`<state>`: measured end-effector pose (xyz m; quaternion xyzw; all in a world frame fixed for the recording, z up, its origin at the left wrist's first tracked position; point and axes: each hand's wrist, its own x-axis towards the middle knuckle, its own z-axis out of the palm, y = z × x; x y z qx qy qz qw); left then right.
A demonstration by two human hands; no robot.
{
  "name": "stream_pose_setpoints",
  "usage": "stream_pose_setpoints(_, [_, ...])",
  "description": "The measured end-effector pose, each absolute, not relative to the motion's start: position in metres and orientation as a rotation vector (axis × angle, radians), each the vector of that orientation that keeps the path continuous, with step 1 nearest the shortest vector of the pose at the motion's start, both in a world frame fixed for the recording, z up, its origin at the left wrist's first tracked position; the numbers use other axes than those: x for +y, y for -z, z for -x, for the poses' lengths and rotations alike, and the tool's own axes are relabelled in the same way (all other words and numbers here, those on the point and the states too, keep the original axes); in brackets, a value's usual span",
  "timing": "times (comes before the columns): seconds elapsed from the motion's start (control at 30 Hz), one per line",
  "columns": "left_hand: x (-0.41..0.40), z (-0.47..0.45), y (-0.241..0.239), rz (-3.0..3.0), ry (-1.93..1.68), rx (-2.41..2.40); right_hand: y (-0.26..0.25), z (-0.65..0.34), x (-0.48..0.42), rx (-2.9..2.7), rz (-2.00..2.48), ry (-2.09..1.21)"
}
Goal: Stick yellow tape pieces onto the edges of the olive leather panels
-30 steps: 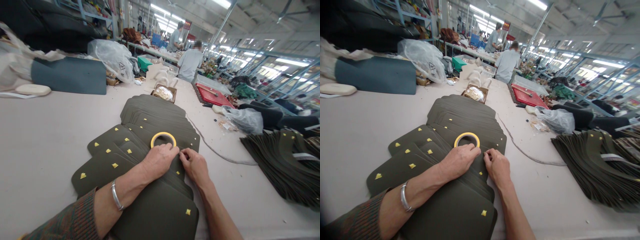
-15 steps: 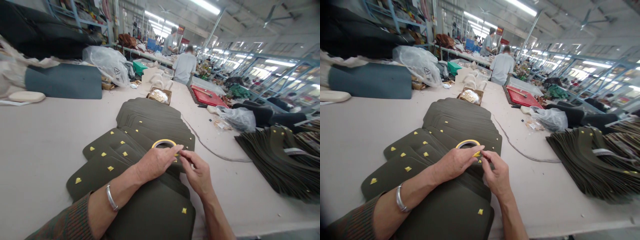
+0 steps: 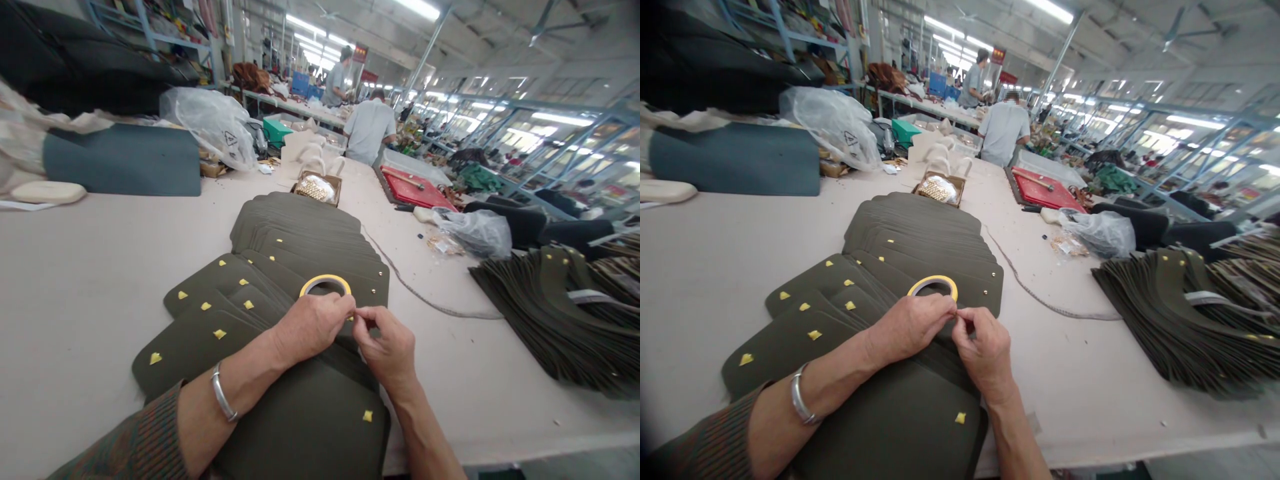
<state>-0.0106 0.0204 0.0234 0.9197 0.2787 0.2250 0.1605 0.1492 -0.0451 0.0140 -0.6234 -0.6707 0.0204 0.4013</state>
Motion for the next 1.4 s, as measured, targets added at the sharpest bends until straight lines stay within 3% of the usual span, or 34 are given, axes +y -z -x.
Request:
stream_pose_setpoints(0.2, [0.015,0.008,-0.024,-2.693,-0.781,0.806,-0.018,-0.141,-0.043,-1.099,1.52,-0.796])
stream_pose_setpoints(0.37, [0.011,0.006,-0.021,-2.665,-0.873,0.84,-0.008,-0.167,-0.036,-0.825,1.585,-0.808])
stream_pose_setpoints(0.57, [0.017,0.003,-0.016,-2.754,-0.553,1.026,0.0,-0.201,-0.049,-0.972,1.751,-0.98])
stream_pose_setpoints(0.77, [0.018,0.003,-0.015,-2.764,-0.324,1.065,0.003,-0.199,-0.053,-1.281,1.924,-0.857])
stream_pose_setpoints(0.93, [0.019,0.005,-0.015,-2.754,-0.316,1.046,-0.001,-0.195,-0.045,-1.599,2.052,-0.567])
stream_pose_setpoints(1.1, [0.021,0.005,-0.015,-2.76,-0.333,1.042,-0.003,-0.198,-0.044,-1.65,2.102,-0.482])
stream_pose_setpoints(1.4, [0.021,0.005,-0.013,-2.763,-0.348,1.045,0.004,-0.207,-0.067,-2.018,1.742,-0.183])
